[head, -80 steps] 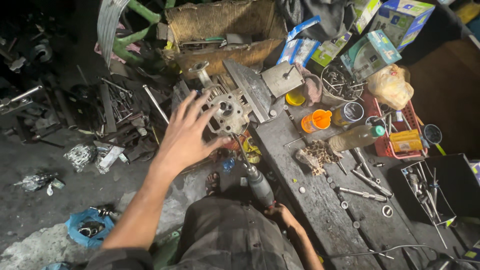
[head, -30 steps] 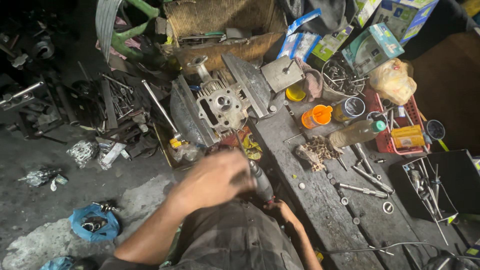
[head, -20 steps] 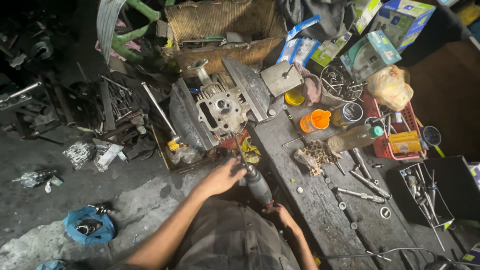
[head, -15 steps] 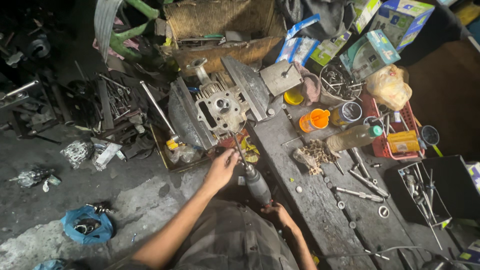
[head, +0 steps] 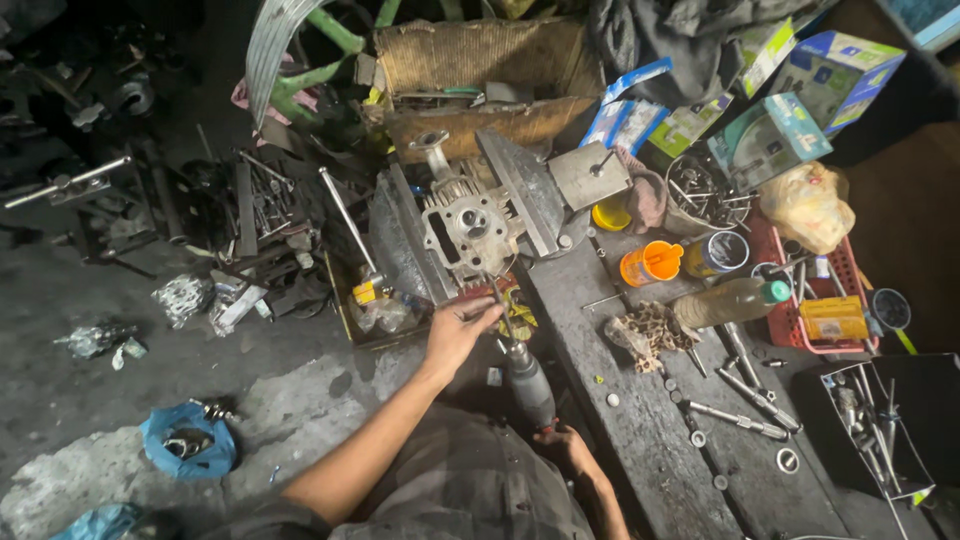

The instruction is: The person uses a handheld die grinder to grind the surface and ports of a motorcycle engine cylinder head clamped in a bench vise, repositioning the tool across different areas. They then set the grinder down and work on the cylinder head by hand, touching and turning the part in the vise.

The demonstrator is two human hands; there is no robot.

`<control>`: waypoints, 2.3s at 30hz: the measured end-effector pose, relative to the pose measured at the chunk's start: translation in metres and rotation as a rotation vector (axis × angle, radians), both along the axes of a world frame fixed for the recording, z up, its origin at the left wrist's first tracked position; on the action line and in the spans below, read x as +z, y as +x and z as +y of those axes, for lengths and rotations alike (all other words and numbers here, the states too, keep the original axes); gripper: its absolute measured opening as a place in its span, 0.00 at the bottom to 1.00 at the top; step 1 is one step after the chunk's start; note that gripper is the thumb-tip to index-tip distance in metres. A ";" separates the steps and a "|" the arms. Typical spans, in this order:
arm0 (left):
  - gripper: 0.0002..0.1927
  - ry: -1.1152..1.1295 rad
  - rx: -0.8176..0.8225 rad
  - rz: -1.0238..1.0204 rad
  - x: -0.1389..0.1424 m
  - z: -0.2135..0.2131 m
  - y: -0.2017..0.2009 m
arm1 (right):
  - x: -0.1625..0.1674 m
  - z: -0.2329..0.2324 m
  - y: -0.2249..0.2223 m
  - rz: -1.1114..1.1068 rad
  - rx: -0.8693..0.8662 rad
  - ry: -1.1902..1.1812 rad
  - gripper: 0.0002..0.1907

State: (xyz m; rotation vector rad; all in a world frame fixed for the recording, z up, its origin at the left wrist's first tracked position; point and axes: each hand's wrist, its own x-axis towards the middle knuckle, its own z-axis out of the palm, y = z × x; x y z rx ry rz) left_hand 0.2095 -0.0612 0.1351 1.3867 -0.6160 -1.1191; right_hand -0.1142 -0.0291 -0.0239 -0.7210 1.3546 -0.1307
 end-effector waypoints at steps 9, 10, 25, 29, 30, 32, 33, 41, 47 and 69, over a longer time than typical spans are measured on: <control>0.21 -0.050 0.009 0.070 -0.010 -0.001 0.006 | 0.004 -0.004 0.006 -0.054 -0.012 0.023 0.21; 0.22 -0.033 0.010 0.048 -0.009 -0.001 0.007 | 0.005 -0.004 0.005 -0.092 -0.038 0.033 0.21; 0.21 -0.025 0.009 0.078 -0.019 -0.007 0.007 | 0.014 -0.008 0.020 -0.179 -0.136 0.046 0.17; 0.21 0.038 -0.005 0.041 -0.020 -0.008 0.008 | 0.014 -0.009 0.021 -0.067 -0.072 0.060 0.18; 0.21 0.047 -0.009 0.034 -0.020 -0.008 0.008 | 0.012 -0.010 0.021 -0.066 -0.067 0.055 0.18; 0.21 0.061 -0.016 0.020 -0.018 -0.007 0.009 | 0.007 -0.011 0.019 -0.065 -0.055 0.042 0.19; 0.21 0.061 -0.010 0.012 -0.017 -0.007 0.009 | 0.004 -0.012 0.019 -0.090 -0.048 0.030 0.20; 0.22 -0.027 -0.025 0.096 -0.006 -0.008 0.011 | -0.027 -0.019 0.011 -0.253 -0.074 0.084 0.20; 0.21 0.092 -0.006 0.047 -0.004 -0.008 0.012 | -0.033 -0.020 0.010 -0.257 -0.084 0.110 0.20; 0.19 0.062 0.047 0.199 0.013 -0.010 0.020 | -0.009 -0.020 0.029 -0.321 -0.086 0.158 0.08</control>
